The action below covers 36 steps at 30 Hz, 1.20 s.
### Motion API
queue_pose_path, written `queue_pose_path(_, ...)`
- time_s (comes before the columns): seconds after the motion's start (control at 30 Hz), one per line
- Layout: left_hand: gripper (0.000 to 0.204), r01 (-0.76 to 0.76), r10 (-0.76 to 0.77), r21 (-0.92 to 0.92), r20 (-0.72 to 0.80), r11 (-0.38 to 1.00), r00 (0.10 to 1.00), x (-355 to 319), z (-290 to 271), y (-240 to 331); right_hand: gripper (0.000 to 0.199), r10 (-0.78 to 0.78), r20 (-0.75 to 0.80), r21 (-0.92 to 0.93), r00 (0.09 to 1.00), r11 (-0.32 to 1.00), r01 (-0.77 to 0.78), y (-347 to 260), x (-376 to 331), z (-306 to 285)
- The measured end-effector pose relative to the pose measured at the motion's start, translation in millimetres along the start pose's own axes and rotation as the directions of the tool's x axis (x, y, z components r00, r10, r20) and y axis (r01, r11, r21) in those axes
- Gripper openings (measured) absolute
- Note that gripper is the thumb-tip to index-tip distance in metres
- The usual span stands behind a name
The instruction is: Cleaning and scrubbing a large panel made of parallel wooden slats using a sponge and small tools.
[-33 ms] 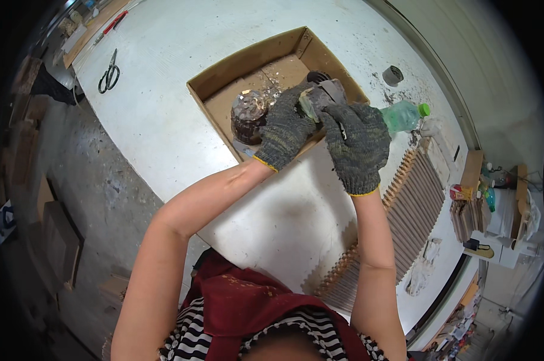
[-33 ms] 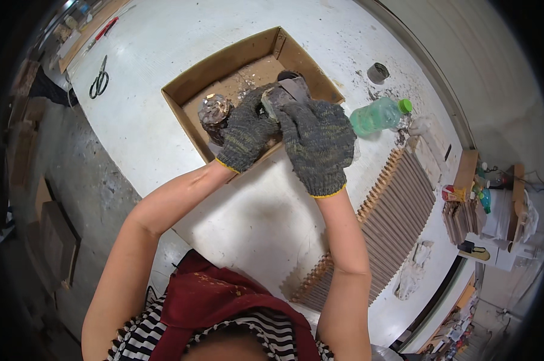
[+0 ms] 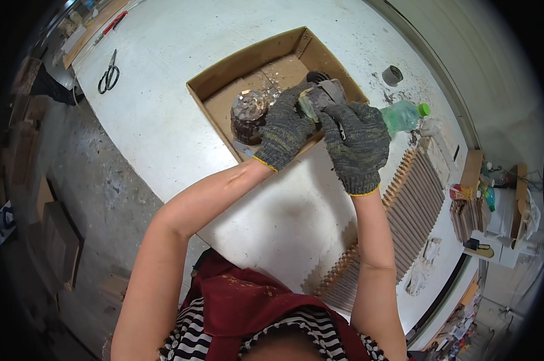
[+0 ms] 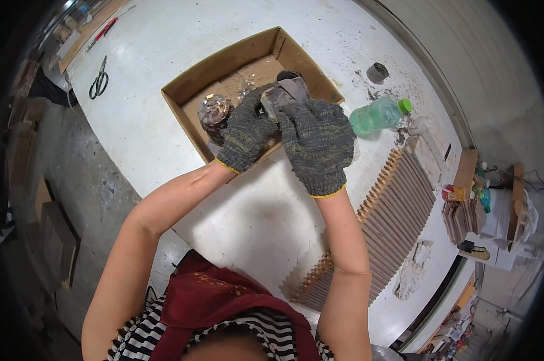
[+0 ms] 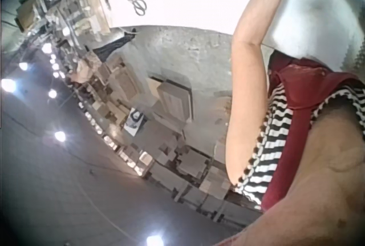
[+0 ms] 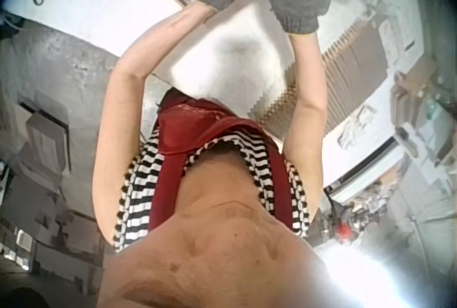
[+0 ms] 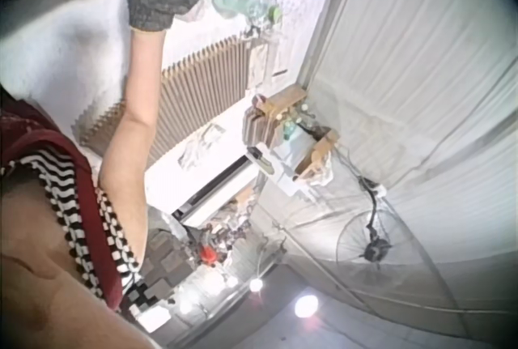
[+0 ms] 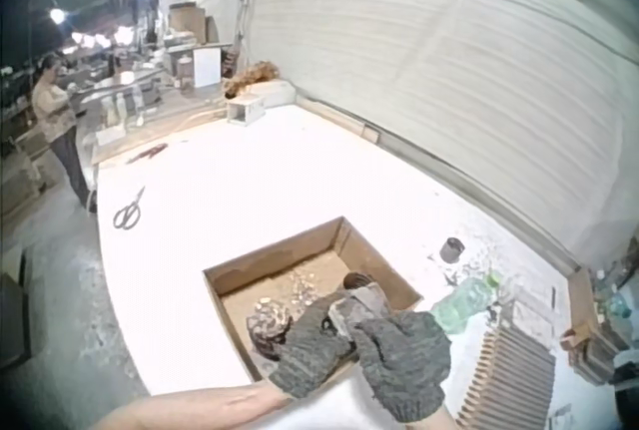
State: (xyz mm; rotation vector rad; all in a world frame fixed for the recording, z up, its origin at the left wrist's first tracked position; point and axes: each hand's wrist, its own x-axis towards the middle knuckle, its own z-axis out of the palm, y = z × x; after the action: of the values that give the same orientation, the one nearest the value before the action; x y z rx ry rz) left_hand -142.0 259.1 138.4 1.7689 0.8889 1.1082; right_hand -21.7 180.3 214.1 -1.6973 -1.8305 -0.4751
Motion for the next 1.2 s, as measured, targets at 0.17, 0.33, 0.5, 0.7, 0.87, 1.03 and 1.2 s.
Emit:
queue_pose_path(0.17, 0.049, 0.051, -0.049, -0.047, 0.051, 0.998, 0.997, -0.9, -3.7, -1.3, 0.015, 0.056, 0.026, 0.062, 0.998, 0.996, -0.057, -0.3, -1.9, -0.9)
queue_pose_path(0.33, 0.050, 0.183, -0.176, -0.128, 0.060, 0.975, 0.983, 1.3, -0.5, -2.8, 0.012, 0.393, 0.069, 0.459, 0.917, 0.803, -0.379, 7.4, -18.8, -2.2)
queue_pose_path(0.5, 0.052, 0.207, -0.202, -0.118, 0.055, 0.971, 0.978, 0.7, -6.2, 2.9, 0.013, 0.672, 0.390, 0.716, 0.630, 0.209, -0.666, -15.7, -10.7, -34.3)
queue_pose_path(0.7, 0.057, 0.208, -0.190, -0.199, 0.105, 0.958, 0.976, 1.7, -5.6, 23.0, 0.007, 0.015, -0.013, 0.757, 1.000, 0.654, 0.000, -103.6, -10.6, 11.5)
queue_pose_path(0.87, 0.065, 0.322, -0.286, -0.291, 0.160, 0.901, 0.945, -0.7, -12.7, 8.8, 0.046, -0.137, 0.066, 0.804, 0.988, 0.594, 0.028, -153.0, 3.0, 28.1)
queue_pose_path(1.03, 0.061, 0.260, -0.232, -0.210, 0.149, 0.942, 0.961, 2.6, -7.1, -0.1, 0.030, 0.338, -0.141, 0.473, 0.931, 0.849, -0.237, -40.6, 8.9, -29.2)
queue_pose_path(1.2, 0.048, 0.093, -0.088, -0.078, 0.066, 0.993, 0.994, 2.3, -5.2, -0.1, 0.034, 0.383, 0.250, -0.033, 0.889, 0.921, -0.388, 47.8, -11.4, 4.5)
